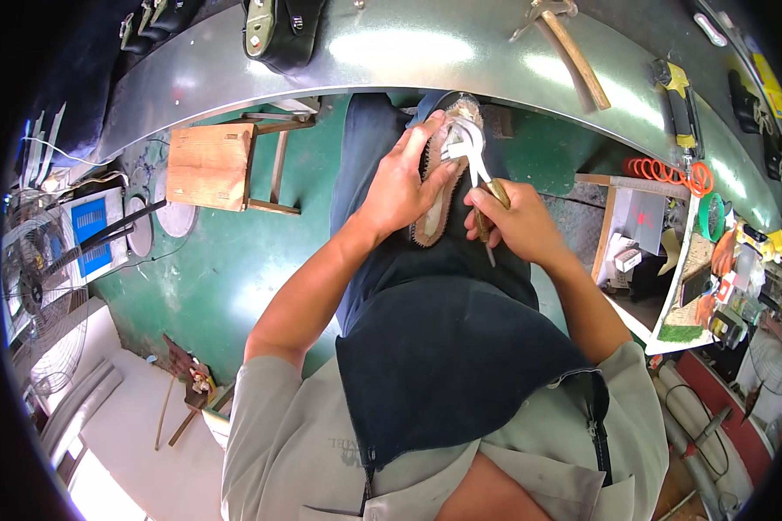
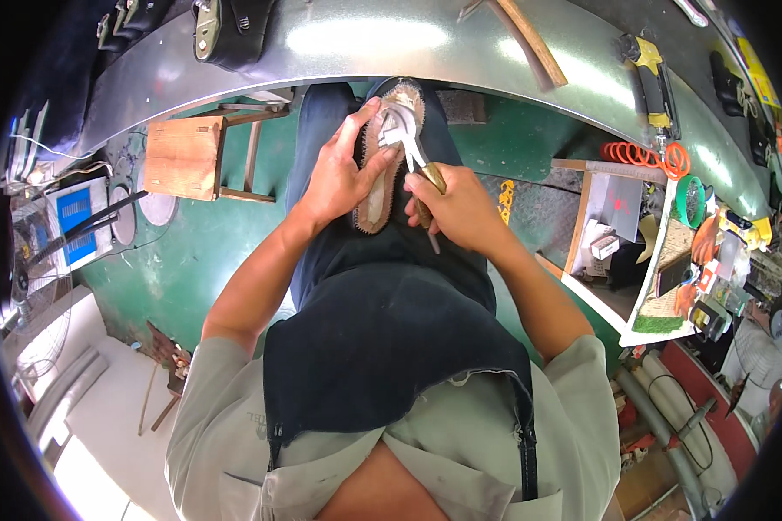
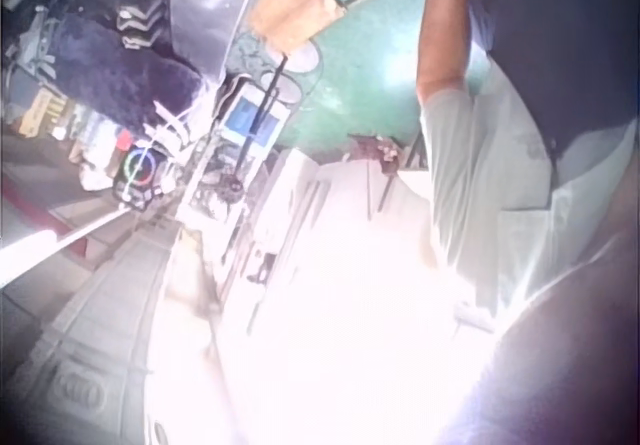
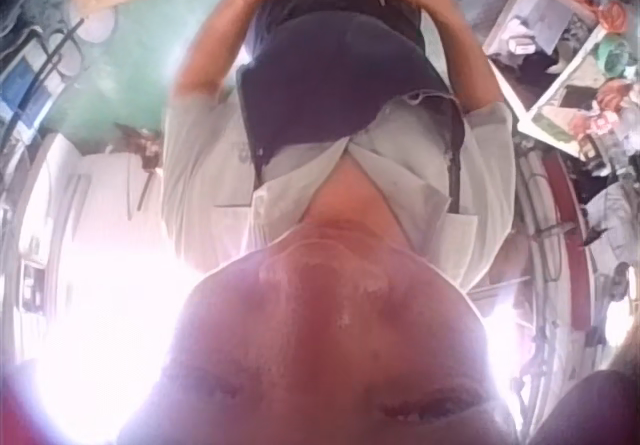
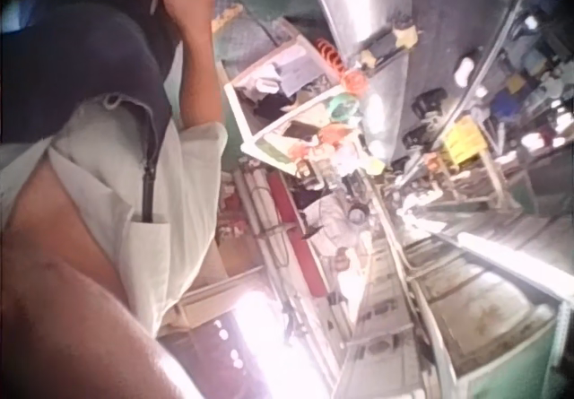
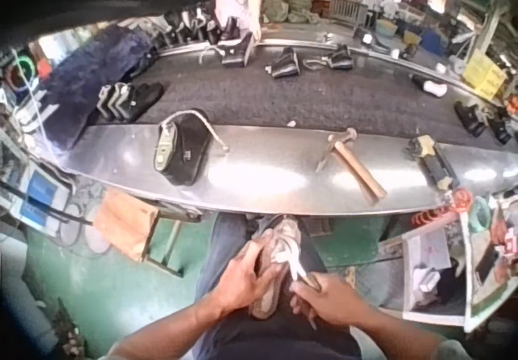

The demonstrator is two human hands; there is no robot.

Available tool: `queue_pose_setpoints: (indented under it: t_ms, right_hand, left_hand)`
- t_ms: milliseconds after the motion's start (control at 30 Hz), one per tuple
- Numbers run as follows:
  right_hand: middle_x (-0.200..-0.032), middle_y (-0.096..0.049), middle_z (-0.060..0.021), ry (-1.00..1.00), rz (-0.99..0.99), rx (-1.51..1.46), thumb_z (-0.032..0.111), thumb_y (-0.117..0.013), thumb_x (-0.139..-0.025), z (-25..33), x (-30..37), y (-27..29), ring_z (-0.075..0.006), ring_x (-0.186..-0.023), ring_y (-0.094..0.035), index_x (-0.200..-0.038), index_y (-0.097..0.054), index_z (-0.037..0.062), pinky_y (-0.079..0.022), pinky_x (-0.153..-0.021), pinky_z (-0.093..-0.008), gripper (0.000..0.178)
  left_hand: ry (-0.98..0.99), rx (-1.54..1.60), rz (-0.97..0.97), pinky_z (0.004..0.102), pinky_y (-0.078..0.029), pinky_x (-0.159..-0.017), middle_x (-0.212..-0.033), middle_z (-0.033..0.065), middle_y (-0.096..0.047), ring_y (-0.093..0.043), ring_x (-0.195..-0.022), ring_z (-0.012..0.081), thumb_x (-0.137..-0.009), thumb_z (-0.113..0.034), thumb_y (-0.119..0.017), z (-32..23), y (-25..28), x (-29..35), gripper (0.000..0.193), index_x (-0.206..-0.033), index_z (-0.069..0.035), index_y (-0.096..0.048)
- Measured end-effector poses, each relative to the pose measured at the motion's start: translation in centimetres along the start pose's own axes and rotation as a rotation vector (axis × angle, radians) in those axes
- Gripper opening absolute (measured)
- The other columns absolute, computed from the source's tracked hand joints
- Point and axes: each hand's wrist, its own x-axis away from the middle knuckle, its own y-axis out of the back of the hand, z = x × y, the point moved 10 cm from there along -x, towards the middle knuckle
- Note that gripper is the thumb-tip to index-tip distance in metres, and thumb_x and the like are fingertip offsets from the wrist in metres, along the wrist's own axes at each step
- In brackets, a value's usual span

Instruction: The recorder is performing the lasting process on leather shoes, which involves pulling the upper leather over the shoe last and securing it using pliers and a hammer.

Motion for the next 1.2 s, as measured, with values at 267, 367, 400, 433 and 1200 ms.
queue_pose_setpoints:
  t_ms: [267, 367, 400, 433, 1200]
  right_hand:
    - [-0.07, -0.064, -0.0067, 0.018, -0.015, 0.166, 0.031, -0.057, -0.102, -0.9, 0.0, -0.4, -0.0138, -0.058, -0.062, -0.088, -0.06, 0.0001, -0.048, -0.056, -0.0277, 0.034]
    - [-0.068, -0.063, -0.0054, 0.045, -0.074, -0.115, 0.033, -0.056, -0.104, -3.5, -0.3, -1.7, -0.0135, -0.057, -0.061, -0.087, -0.06, 0.0017, -0.045, -0.054, -0.0261, 0.036]
    - [-0.067, -0.062, -0.005, 0.071, -0.113, -0.209, 0.033, -0.055, -0.105, -3.8, -0.5, -1.7, -0.0133, -0.057, -0.061, -0.087, -0.06, 0.0024, -0.044, -0.053, -0.0255, 0.036]
    - [-0.067, -0.062, -0.0048, 0.091, -0.099, -0.236, 0.034, -0.055, -0.105, -3.9, -0.9, -2.3, -0.0133, -0.057, -0.061, -0.089, -0.06, 0.0027, -0.043, -0.051, -0.0254, 0.035]
    - [-0.067, -0.056, -0.0083, 0.422, -0.038, 0.842, 0.027, -0.045, -0.107, 4.6, -2.6, 2.9, -0.0172, -0.06, -0.059, -0.11, -0.056, -0.0031, -0.049, -0.061, -0.0341, 0.032]
  left_hand:
    - [-0.037, 0.044, 0.008, 0.0415, -0.046, -0.108, -0.145, 0.0206, -0.053, -0.055, -0.13, 0.0411, -0.091, -0.014, -0.074, -0.5, 0.7, 0.0, 0.066, -0.147, -0.006, -0.042]
    - [-0.001, 0.05, 0.085, 0.0416, -0.049, -0.104, -0.144, 0.0208, -0.053, -0.056, -0.126, 0.0434, -0.092, -0.014, -0.072, -0.4, 0.1, -0.4, 0.056, -0.143, -0.008, -0.049]
    - [-0.005, 0.046, 0.087, 0.0416, -0.049, -0.104, -0.144, 0.0208, -0.053, -0.056, -0.126, 0.0434, -0.092, -0.014, -0.072, -0.4, -0.1, -0.5, 0.056, -0.143, -0.008, -0.049]
    - [-0.025, -0.009, 0.102, 0.0421, -0.05, -0.102, -0.143, 0.0211, -0.053, -0.057, -0.124, 0.044, -0.092, -0.015, -0.072, -0.2, -0.1, -0.4, 0.054, -0.141, -0.009, -0.05]
    - [0.226, 0.034, -0.153, 0.0479, -0.054, -0.095, -0.121, 0.0315, -0.064, -0.064, -0.11, 0.0485, -0.084, -0.023, -0.082, 1.2, 0.4, 2.2, 0.104, -0.159, -0.005, -0.012]
